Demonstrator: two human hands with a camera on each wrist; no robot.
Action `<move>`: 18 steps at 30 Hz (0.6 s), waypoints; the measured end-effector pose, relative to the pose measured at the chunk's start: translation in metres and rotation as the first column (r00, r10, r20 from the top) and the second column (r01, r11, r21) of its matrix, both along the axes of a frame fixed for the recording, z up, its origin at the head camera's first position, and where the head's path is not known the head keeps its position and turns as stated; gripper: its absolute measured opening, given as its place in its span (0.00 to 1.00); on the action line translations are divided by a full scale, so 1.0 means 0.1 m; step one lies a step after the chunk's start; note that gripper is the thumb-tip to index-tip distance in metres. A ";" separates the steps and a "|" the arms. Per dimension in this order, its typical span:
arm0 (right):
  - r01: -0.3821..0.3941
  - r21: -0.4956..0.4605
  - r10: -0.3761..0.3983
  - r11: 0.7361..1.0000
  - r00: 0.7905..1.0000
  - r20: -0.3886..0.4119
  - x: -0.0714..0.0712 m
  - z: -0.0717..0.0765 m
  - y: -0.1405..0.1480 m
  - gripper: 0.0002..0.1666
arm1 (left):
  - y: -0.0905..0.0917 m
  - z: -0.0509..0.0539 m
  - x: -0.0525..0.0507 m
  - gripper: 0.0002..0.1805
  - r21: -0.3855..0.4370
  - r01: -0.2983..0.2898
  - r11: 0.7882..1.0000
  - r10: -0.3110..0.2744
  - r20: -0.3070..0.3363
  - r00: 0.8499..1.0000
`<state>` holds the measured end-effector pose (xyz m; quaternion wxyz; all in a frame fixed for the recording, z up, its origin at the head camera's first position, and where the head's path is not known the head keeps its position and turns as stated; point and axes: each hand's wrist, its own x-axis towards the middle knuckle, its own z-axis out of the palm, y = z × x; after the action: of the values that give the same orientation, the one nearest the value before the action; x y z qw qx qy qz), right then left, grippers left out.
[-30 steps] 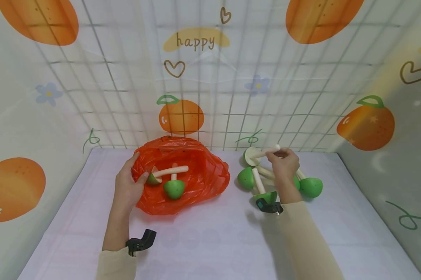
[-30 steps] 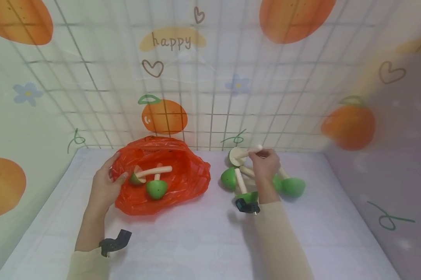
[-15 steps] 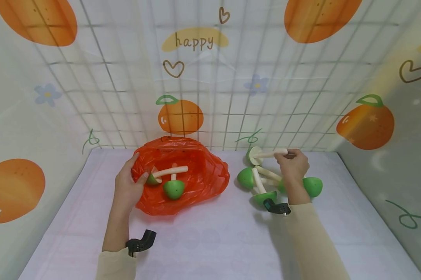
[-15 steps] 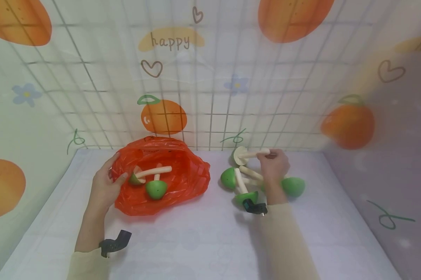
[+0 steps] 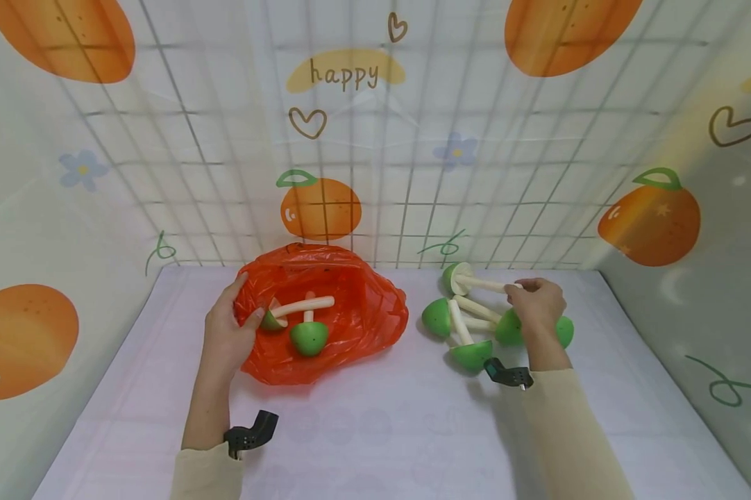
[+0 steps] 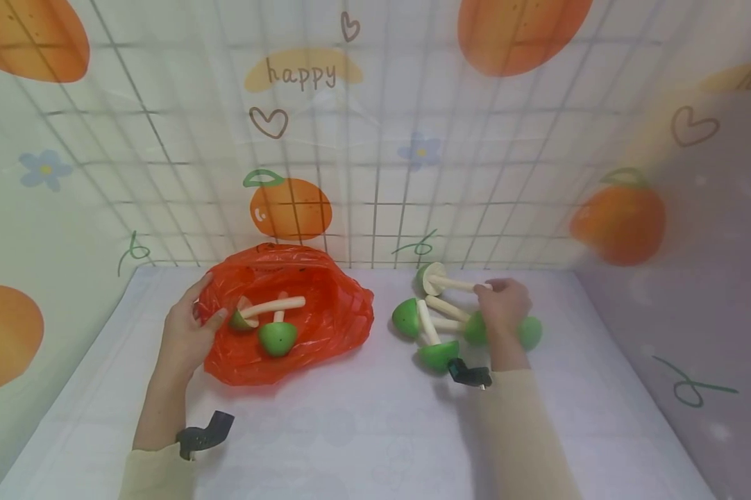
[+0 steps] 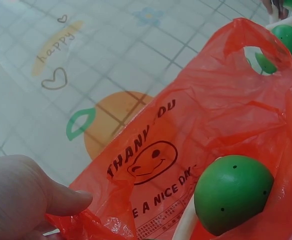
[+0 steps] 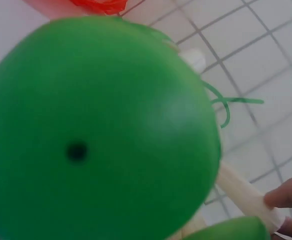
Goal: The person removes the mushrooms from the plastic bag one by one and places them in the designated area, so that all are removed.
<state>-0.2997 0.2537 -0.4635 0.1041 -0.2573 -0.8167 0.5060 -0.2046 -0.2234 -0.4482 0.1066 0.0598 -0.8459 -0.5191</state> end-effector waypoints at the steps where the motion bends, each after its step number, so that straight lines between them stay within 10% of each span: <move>1: 0.000 0.001 0.000 1.000 1.000 0.012 0.00 -0.01 0.01 0.24 | 0.00 0.00 0.00 0.40 -0.001 0.001 1.000 -0.001 -0.003 1.000; 18: 0.010 0.202 0.010 0.979 0.995 -0.098 0.06 -0.09 0.03 0.24 | 0.01 0.03 0.00 0.40 0.012 0.003 1.000 -0.003 0.017 1.000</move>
<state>-0.2933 0.2572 -0.4725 0.1696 -0.2200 -0.8578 0.4325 -0.2044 -0.2229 -0.4456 0.0981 0.0637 -0.8439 -0.5236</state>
